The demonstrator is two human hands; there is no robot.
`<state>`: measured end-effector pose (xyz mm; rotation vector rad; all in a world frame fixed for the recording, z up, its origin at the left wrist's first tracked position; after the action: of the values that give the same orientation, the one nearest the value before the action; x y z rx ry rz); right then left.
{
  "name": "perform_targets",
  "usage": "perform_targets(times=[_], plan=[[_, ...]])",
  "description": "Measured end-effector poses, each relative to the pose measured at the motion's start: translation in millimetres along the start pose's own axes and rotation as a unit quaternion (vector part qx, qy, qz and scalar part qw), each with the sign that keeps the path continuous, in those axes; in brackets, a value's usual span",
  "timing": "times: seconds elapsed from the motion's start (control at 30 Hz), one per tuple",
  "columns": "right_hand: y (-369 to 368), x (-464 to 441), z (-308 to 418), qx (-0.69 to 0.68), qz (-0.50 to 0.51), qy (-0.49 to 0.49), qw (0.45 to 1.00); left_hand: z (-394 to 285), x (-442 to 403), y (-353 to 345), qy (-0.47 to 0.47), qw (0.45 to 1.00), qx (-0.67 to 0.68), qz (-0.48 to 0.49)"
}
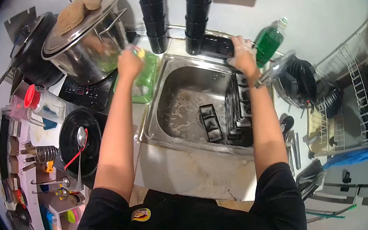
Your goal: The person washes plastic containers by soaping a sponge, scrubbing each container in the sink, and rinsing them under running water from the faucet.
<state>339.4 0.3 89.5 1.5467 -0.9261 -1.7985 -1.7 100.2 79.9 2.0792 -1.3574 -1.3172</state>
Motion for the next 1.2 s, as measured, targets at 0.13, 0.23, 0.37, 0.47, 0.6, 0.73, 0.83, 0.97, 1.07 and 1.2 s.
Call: perform_targets(times=[0.13,0.23,0.37,0.47,0.6,0.73,0.83,0.97,1.07,1.2], plan=[[29.7,31.6,52.9,0.016,0.011,0.105,0.994,-28.9,-2.3,46.6,0.085,0.967,0.235,-0.049],[19.6,57.7,100.0,0.097,0.102,0.195,0.971,-54.5,32.0,45.5,0.061,0.952,0.299,-0.007],[-9.7,99.7,137.8,0.18,0.226,0.266,0.92,-59.2,93.8,-1.7,0.102,0.934,0.325,0.106],[14.9,106.9,139.5,0.143,0.272,0.243,0.92,-30.4,130.4,-44.0,0.129,0.931,0.307,0.15],[67.3,95.8,132.3,-0.046,0.263,0.163,0.95,21.7,180.2,-107.9,0.357,0.749,0.489,0.27],[108.1,75.4,130.1,-0.241,0.168,0.137,0.946,-27.5,223.0,-85.2,0.494,0.506,0.584,0.398],[129.2,68.7,111.3,-0.466,-0.023,0.005,0.885,-36.9,227.5,-93.5,0.445,0.538,0.594,0.401],[63.0,122.2,119.2,-0.677,-0.127,-0.165,0.706,-76.7,221.0,-57.0,0.395,0.644,0.555,0.349],[-6.5,159.5,109.0,-0.657,-0.131,-0.273,0.69,-74.4,197.1,-50.6,0.165,0.83,0.445,0.293],[-23.2,173.9,108.4,-0.718,-0.102,-0.437,0.533,-79.1,204.4,-18.9,0.231,0.785,0.526,0.233]])
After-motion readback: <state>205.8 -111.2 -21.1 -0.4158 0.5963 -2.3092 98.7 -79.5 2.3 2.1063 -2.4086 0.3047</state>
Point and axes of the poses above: each hand's wrist, its own x-axis away from the middle knuckle, its own y-axis out of the back of the hand, z = x × y, the point moved 9 cm from there along -x, towards the middle knuckle, and after that the axes turned 15 degrees about -z, right-handed, at the moved point
